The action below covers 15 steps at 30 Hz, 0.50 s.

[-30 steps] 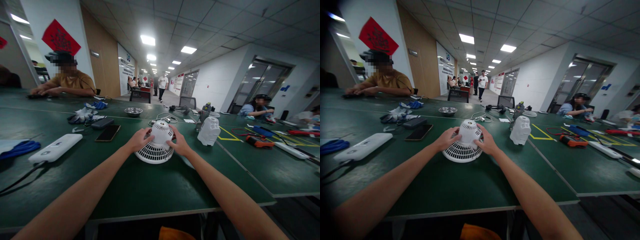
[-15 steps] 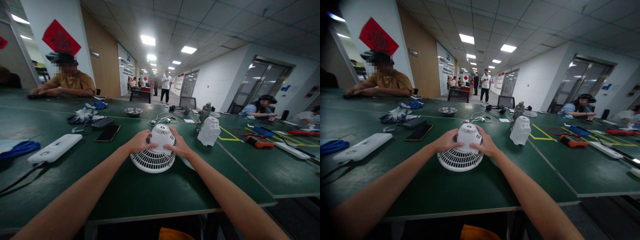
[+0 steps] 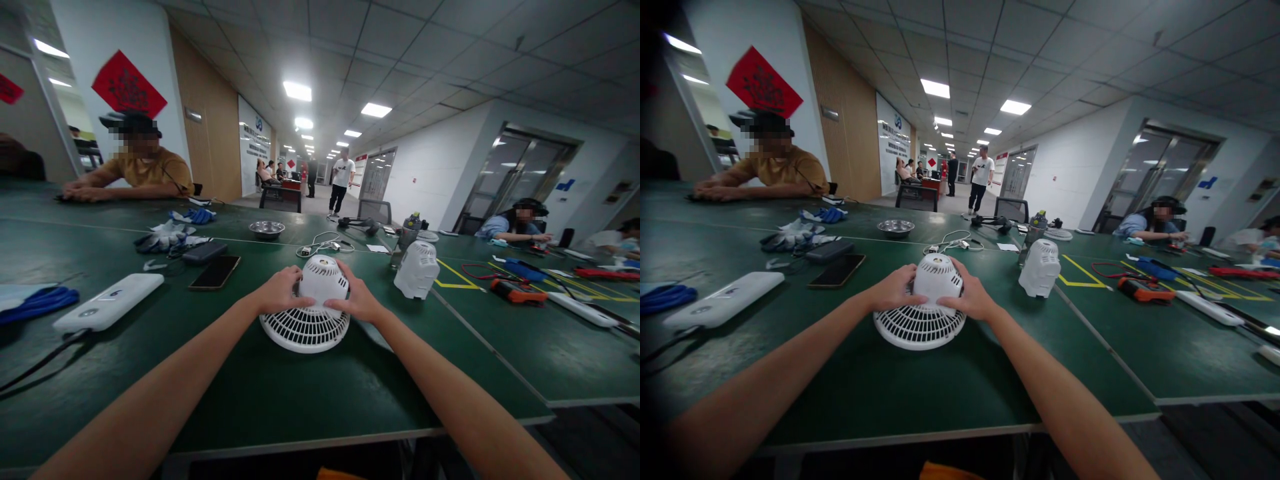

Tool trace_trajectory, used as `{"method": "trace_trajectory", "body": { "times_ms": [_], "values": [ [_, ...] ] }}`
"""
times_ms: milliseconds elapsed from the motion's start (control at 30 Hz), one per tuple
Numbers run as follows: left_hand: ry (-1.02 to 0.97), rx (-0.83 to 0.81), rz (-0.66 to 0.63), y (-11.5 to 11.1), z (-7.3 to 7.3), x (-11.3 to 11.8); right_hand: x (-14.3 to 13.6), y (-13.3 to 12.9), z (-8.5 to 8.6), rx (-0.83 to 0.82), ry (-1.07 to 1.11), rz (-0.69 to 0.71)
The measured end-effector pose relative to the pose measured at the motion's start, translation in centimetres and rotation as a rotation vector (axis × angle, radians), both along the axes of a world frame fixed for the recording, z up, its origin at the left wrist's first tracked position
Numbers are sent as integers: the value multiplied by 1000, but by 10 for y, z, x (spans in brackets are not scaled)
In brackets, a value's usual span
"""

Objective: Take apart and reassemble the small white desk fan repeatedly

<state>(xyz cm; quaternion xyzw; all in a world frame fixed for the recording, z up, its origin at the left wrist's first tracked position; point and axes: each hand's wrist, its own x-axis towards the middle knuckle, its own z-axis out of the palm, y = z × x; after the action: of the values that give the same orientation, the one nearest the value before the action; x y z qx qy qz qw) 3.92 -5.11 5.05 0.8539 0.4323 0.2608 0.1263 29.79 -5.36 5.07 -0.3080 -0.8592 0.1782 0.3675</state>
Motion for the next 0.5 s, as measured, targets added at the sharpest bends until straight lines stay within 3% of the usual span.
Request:
{"method": "trace_trajectory", "body": {
  "times_ms": [500],
  "values": [
    [56, 52, -15, 4, -4, -1, -4, 1, -4, 26, -26, -31]
  ]
}}
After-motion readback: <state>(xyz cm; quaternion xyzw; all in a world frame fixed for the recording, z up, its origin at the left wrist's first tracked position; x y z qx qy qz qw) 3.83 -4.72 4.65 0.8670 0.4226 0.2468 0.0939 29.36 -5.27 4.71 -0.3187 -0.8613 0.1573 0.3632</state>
